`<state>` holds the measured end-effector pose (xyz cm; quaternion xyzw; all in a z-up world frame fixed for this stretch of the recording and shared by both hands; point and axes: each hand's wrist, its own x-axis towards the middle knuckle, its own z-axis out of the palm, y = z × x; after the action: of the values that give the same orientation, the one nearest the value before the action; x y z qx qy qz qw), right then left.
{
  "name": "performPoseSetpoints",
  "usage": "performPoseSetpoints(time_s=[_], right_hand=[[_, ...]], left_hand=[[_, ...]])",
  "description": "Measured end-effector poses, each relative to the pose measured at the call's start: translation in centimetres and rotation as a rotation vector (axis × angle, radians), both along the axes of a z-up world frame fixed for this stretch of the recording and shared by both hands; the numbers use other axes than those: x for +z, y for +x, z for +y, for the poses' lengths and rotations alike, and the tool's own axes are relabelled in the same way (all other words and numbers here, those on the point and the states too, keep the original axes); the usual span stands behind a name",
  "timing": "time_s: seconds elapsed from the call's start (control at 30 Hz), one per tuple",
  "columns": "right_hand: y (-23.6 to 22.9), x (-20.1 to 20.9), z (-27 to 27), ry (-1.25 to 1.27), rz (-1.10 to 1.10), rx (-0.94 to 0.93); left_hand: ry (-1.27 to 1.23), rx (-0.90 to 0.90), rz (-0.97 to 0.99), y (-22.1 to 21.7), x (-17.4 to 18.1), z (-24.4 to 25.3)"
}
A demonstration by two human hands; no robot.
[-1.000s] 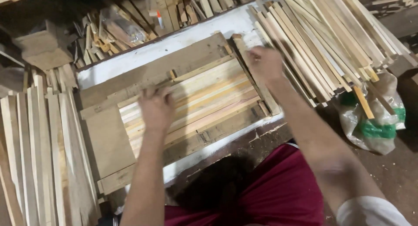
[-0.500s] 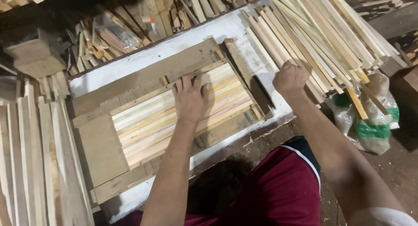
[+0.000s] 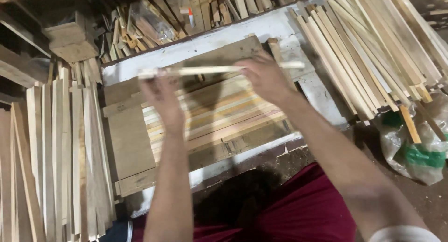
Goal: Arranging and aligning thin wooden slats on a jig, occasionally marking them with a pen.
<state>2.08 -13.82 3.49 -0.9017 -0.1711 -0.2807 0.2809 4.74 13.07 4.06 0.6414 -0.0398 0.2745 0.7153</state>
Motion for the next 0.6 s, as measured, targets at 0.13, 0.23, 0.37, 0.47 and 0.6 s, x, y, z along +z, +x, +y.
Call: performPoseSetpoints(time_s=[0.13,0.23,0.37,0.47,0.6], right_hand=[[2.9,0.3,5.0,-0.099,0.084,0.131],[3.0,0.1,6.4,-0.105,0.158,0.174],[2.5,0.1,6.8,-0.053,0.383,0.161],[3.2,-1.2,6.4,-0.015,0.305,0.133],[2.6,-3.2,5.3,-0.164,-0.015,-0.041]], left_hand=[[-0.322,0.093,0.157,-1.8,3.0,6.9],[-0.354,0.099,0.156,-1.5,0.6,9.4],[-0.333,0.154,0.211,-2.1,0.0,9.3],[-0.275,0.172,0.243,-0.7,-1.7,9.9],[-0.113,0.197,0.402,-0.7,-2.3,10.2]])
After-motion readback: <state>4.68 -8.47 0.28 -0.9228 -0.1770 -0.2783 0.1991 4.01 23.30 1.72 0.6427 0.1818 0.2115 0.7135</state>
